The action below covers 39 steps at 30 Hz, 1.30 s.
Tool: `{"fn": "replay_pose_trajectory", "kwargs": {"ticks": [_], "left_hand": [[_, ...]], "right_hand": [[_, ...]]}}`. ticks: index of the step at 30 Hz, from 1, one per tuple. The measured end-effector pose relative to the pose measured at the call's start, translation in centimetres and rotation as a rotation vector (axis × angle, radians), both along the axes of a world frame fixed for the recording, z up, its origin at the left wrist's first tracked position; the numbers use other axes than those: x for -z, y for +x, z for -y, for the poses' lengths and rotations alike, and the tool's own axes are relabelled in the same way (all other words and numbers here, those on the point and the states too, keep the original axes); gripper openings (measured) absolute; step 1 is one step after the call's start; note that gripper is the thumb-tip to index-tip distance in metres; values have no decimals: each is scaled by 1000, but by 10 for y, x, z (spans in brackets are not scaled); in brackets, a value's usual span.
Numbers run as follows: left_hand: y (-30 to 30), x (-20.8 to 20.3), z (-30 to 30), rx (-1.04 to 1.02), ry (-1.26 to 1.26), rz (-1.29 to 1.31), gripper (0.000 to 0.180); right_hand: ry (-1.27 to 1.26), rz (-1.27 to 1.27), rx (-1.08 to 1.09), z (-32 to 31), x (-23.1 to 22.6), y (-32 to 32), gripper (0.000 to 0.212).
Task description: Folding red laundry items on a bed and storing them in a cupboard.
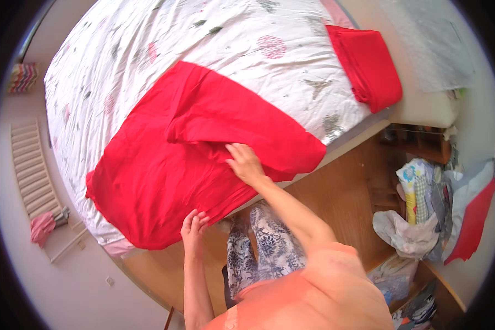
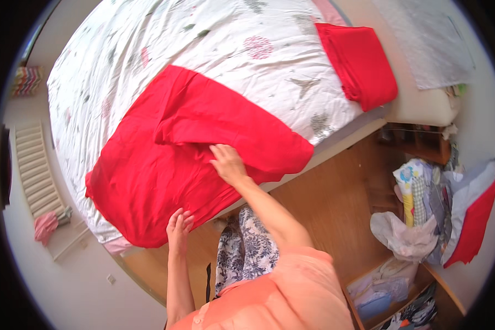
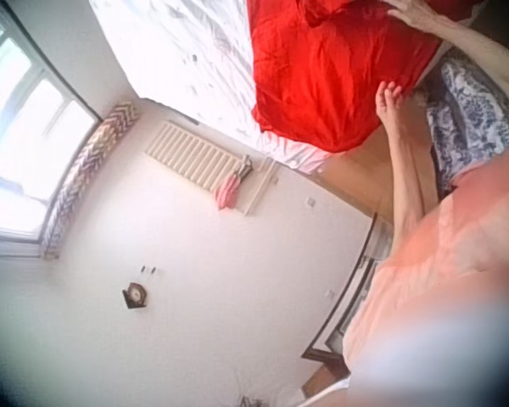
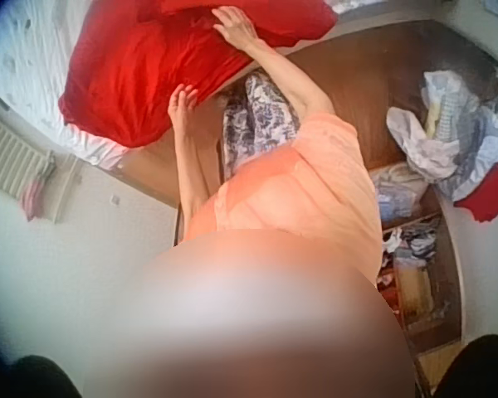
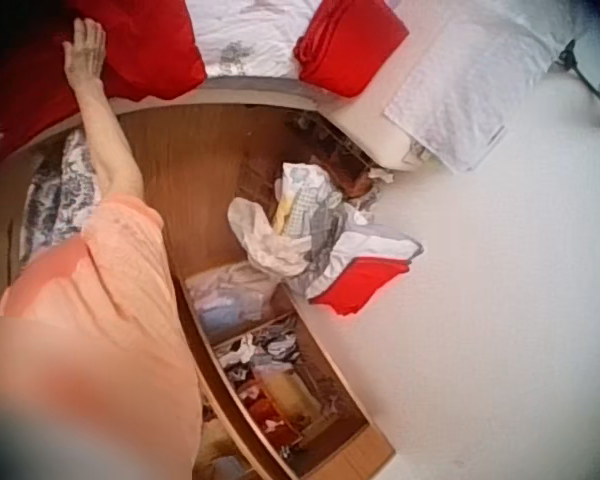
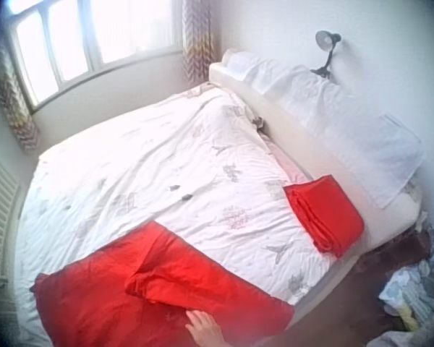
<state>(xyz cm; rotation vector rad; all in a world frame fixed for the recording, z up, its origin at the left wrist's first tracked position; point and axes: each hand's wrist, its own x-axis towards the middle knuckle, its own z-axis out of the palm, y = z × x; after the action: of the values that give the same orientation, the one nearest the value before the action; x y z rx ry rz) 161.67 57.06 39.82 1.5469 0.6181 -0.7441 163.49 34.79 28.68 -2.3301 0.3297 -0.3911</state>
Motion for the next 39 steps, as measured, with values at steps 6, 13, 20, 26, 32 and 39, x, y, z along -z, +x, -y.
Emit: {"fn": "replay_pose_trajectory", "kwargs": {"ticks": [6, 13, 20, 26, 32, 39], "left_hand": [[-32, 41, -11, -63, -14, -111, 25], [-101, 46, -4, -132, -24, -226, 25], [-145, 32, -20, -376, 23, -204, 26], [-179, 27, -36, -629, 15, -158, 24], [-216, 46, -31, -720, -69, -85, 25], [-211, 31, -17, -420, 19, 413, 37]], "right_hand": [[-111, -69, -57, 19, -2, -29, 28], [-253, -238, -261, -27, -15, 63, 22], [-474, -480, -315, -65, -23, 130, 50], [-395, -759, -120, -35, -14, 156, 41], [858, -518, -145, 14, -26, 152, 26], [1412, -237, -230, -75, -223, 83, 33]]}}
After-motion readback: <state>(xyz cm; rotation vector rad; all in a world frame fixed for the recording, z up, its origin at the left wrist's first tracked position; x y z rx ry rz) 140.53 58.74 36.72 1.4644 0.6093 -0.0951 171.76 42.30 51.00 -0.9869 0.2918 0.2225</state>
